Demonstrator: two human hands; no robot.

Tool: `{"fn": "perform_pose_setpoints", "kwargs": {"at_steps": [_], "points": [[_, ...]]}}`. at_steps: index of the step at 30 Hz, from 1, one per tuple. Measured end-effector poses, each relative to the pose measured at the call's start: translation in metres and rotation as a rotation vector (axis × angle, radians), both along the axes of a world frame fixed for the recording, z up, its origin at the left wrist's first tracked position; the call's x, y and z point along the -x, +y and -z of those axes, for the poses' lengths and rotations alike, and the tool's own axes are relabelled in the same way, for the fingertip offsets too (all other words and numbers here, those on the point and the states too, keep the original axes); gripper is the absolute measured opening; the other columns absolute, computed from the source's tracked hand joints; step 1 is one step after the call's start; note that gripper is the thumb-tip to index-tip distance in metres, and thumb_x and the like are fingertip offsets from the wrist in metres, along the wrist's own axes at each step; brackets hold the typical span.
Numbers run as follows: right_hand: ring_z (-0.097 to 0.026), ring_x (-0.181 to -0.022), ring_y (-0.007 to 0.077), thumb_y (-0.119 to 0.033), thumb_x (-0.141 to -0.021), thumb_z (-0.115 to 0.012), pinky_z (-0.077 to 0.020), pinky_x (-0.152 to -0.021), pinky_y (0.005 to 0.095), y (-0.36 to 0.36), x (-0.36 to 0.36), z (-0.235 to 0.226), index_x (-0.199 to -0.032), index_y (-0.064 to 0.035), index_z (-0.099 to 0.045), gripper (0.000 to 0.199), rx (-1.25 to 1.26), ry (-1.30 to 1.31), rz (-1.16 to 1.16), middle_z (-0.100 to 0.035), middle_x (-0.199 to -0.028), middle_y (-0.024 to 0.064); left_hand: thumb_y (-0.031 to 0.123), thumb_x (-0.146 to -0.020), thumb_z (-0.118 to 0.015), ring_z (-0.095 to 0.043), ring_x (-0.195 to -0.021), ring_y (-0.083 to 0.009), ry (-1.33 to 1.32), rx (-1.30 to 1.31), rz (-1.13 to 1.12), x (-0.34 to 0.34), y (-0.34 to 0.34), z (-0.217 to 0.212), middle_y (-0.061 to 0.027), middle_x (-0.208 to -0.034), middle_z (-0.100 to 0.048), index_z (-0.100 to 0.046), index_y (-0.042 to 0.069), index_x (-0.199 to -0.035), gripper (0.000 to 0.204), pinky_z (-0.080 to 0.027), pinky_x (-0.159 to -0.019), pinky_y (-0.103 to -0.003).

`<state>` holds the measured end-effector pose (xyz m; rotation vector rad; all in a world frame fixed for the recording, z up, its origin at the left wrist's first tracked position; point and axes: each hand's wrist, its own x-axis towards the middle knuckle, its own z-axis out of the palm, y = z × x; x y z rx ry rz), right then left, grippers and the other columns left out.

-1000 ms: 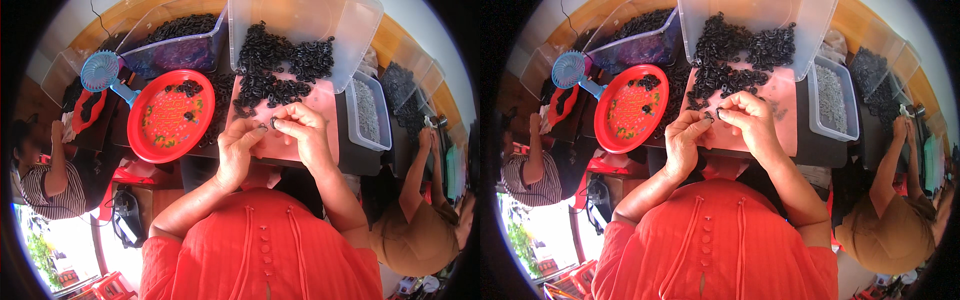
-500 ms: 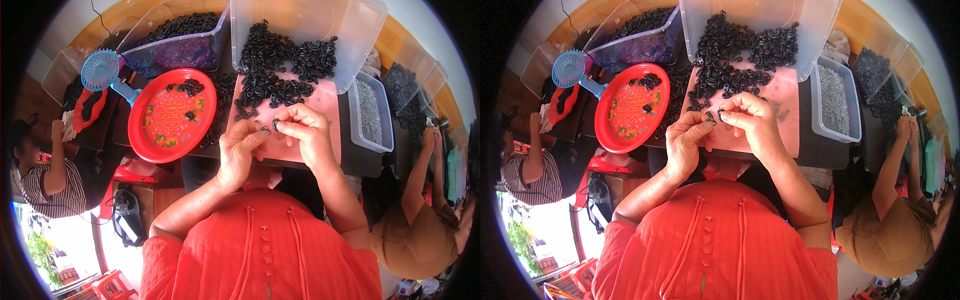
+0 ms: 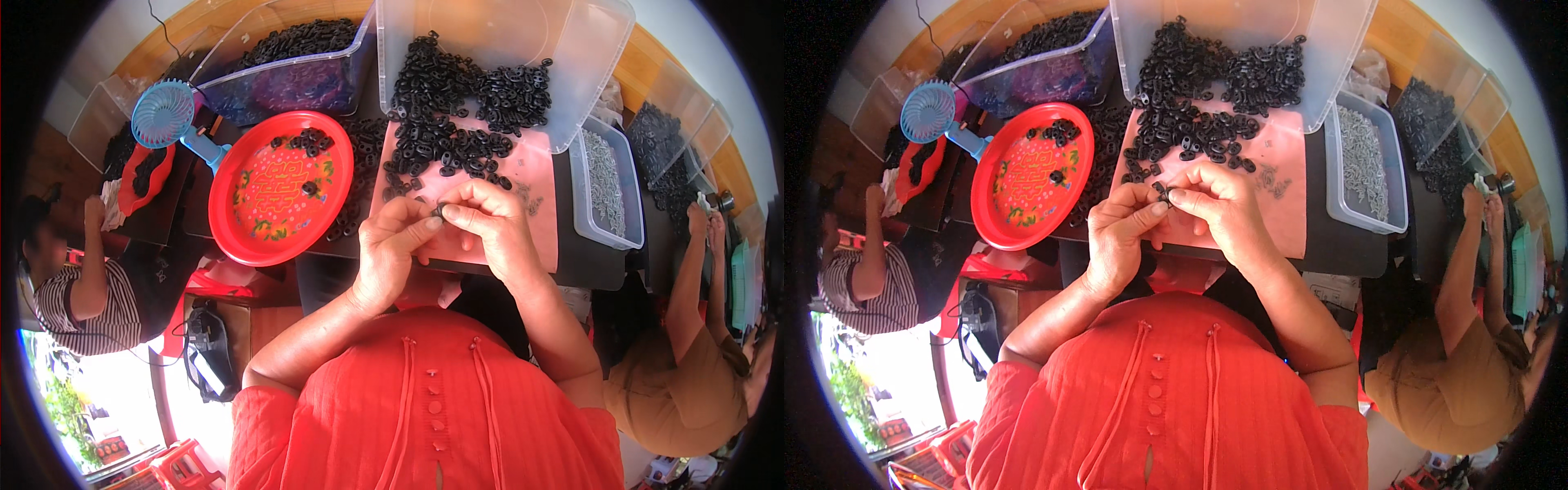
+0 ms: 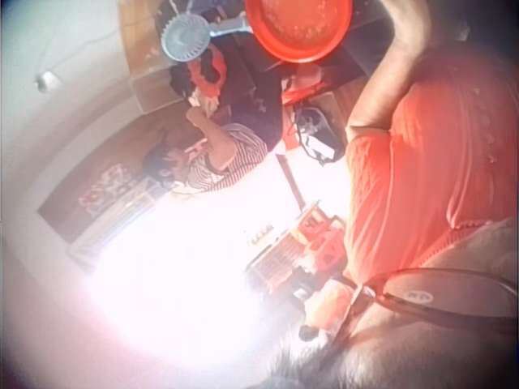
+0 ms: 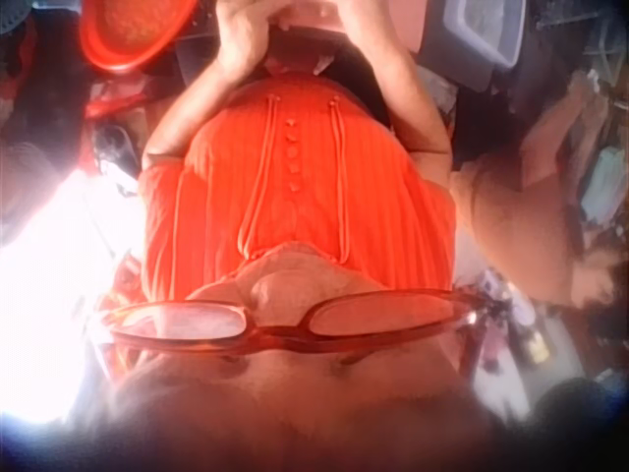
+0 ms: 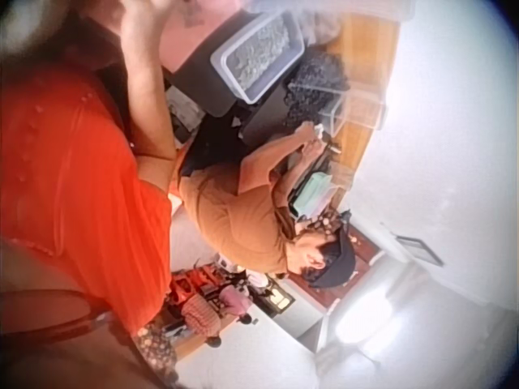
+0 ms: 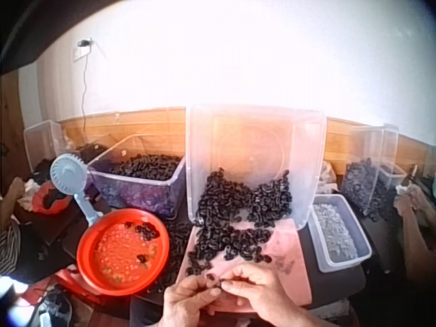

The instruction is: The person assembles plastic cord locks by inserting small metal pins into plastic components by hand.

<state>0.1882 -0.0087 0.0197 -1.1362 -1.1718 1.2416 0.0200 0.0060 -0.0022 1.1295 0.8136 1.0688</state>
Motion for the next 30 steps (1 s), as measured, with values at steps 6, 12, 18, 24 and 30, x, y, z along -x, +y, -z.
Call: {"fn": "perform_pose_setpoints", "kwargs": {"at_steps": [6, 12, 18, 24, 30], "points": [[-0.044, -0.057, 0.0029, -0.009, -0.09, -0.065, -0.0322, -0.05, 0.0186, -0.002, -0.003, -0.007, -0.08, -0.0056, -0.063, 0.01, 0.11, -0.092, -0.049, -0.055, -0.07, -0.0038, 0.007, -0.092, -0.064, -0.053, -0.056, -0.0076, 0.034, -0.042, 0.016, 0.001, -0.001, 0.003, -0.0035, -0.071, -0.062, -0.061, -0.001, -0.092, 0.009, -0.042, -0.05, -0.02], [-0.047, -0.062, 0.0048, -0.006, -0.088, -0.067, -0.0372, -0.055, 0.0233, 0.001, 0.0, -0.006, -0.08, -0.0003, -0.059, 0.013, -0.03, -0.156, -0.068, -0.053, -0.068, -0.003, 0.006, -0.092, -0.065, -0.053, -0.056, -0.0072, 0.023, 0.03, 0.038, 0.002, -0.001, -0.002, -0.002, -0.07, -0.061, -0.061, 0.0, -0.093, 0.007, -0.042, -0.05, -0.02], [-0.047, -0.057, 0.0079, -0.01, -0.09, -0.066, -0.0362, -0.051, 0.0248, 0.006, -0.003, -0.003, -0.082, -0.003, -0.059, 0.013, -0.31, -0.519, 0.022, -0.052, -0.067, -0.0014, 0.003, -0.087, -0.069, -0.052, -0.061, -0.0059, 0.024, -0.146, -0.187, 0.009, -0.013, -0.003, -0.0006, -0.079, -0.061, -0.062, -0.001, -0.096, 0.011, -0.044, -0.054, -0.021], [-0.063, -0.066, 0.0282, -0.006, -0.077, -0.061, -0.0489, -0.056, 0.0391, 0.004, 0.007, 0.005, -0.086, -0.004, -0.052, 0.013, -0.655, -1.376, -0.068, -0.061, -0.074, 0.011, -0.005, -0.084, -0.068, -0.056, -0.064, -0.0107, 0.199, -0.471, -0.163, 0.035, -0.008, 0.014, -0.0049, -0.079, -0.058, -0.059, 0.001, -0.093, 0.015, -0.046, -0.058, -0.024], [-0.064, -0.063, 0.0291, -0.01, -0.075, -0.062, -0.05, -0.056, 0.0375, 0.013, 0.006, 0.001, -0.086, -0.0035, -0.054, 0.015, -0.588, -1.432, -0.2, -0.062, -0.075, 0.012, -0.008, -0.082, -0.068, -0.054, -0.064, -0.0117, 0.208, -0.548, -0.141, 0.034, -0.004, 0.014, -0.0057, -0.08, -0.056, -0.058, 0.001, -0.093, 0.018, -0.044, -0.059, -0.024]]}}
